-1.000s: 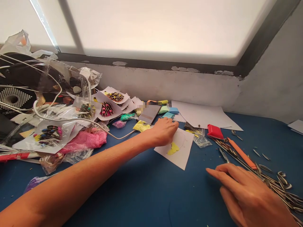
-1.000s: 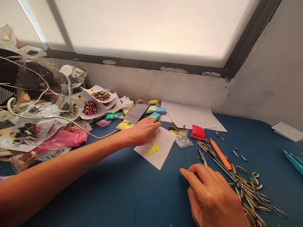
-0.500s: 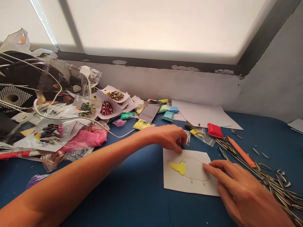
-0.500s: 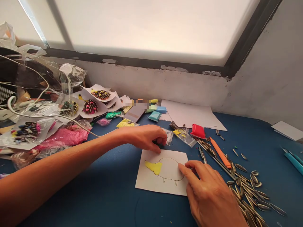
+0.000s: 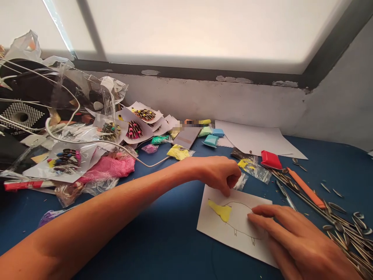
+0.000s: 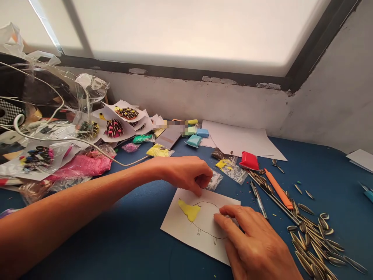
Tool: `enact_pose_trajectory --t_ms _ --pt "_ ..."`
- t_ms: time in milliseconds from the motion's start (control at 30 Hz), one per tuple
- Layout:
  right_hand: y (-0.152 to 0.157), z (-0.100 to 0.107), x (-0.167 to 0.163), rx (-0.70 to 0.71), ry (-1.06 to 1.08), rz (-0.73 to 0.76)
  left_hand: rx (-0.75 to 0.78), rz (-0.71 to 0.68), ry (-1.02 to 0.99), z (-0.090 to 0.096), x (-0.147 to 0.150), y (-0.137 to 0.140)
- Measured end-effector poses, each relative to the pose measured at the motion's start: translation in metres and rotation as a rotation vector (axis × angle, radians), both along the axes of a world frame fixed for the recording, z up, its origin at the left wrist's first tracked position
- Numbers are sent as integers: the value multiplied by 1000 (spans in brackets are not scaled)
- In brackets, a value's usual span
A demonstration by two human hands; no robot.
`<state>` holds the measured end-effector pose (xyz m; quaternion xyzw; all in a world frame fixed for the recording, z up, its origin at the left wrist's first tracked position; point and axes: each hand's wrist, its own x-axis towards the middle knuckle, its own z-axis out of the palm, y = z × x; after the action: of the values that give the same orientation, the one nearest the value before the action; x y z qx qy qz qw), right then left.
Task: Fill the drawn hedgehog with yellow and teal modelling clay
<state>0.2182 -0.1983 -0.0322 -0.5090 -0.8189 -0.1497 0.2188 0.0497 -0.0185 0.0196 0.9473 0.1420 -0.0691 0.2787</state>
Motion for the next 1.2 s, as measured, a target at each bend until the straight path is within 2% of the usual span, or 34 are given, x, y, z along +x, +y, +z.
enact_pose_trajectory --t_ms 200,333,400,533,567,633,767,933,1100,1200 --pt "1 -3 0 2 7 11 -20 -15 -16 1 2 -4" --pt "-3 -5 -4 -61 33 17 -35 -4 -13 0 3 -4" --pt "-5 -5 -6 -94 24 10 28 32 -33 -1 2 -1" --pt "-4 -3 -8 -100 2 4 274 137 -118 -1 1 3" --pt "-4 -3 -7 -99 0 7 283 143 -133 -1 1 3" --pt "-2 -3 -6 -82 -2 30 192 101 -132 0 0 1" --pt "-1 -2 -6 -60 -29 38 -103 -72 -22 -2 0 -1" --pt "-3 0 -10 -73 -58 0 -290 -45 75 -8 1 5" --pt "0 2 -12 -87 -101 -6 -363 -130 161 0 -4 11" --pt "3 3 -9 -84 -142 40 -258 -169 185 3 -6 8"
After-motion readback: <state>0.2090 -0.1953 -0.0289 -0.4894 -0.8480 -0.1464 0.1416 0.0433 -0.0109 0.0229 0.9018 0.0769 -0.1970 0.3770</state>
